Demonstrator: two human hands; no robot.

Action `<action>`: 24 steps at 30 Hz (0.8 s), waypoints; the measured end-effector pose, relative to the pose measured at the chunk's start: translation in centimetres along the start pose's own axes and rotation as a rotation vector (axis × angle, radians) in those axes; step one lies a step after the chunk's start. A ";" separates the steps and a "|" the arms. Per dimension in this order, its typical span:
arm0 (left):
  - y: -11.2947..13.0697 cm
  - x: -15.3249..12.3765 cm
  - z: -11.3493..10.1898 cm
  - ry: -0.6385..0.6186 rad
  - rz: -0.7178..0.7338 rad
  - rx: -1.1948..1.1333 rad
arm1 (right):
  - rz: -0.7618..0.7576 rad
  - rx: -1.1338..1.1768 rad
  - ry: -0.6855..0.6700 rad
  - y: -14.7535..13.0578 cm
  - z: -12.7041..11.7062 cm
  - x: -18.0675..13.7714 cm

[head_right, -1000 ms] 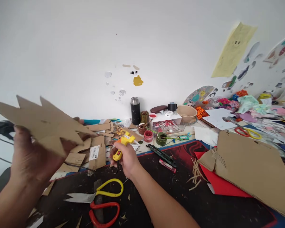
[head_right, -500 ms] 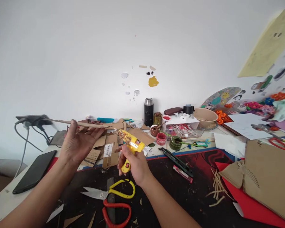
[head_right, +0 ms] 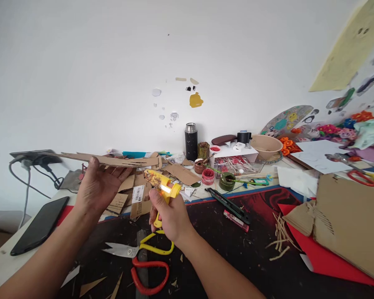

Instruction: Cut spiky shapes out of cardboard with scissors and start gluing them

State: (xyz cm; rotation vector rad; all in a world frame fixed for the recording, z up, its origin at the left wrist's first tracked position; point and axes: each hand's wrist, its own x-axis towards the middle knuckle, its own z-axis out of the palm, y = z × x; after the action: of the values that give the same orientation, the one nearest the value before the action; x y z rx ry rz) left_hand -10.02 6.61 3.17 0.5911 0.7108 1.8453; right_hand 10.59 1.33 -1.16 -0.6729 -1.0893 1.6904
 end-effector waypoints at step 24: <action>0.0 -0.2 -0.1 -0.157 0.124 0.120 | 0.002 0.042 0.029 -0.3 0.6 -0.1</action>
State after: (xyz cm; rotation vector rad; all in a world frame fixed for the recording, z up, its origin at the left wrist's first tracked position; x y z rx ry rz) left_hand -10.06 6.37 3.07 0.8652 0.6954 1.8540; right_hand 10.28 1.03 -0.63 -0.6701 -1.0298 1.6956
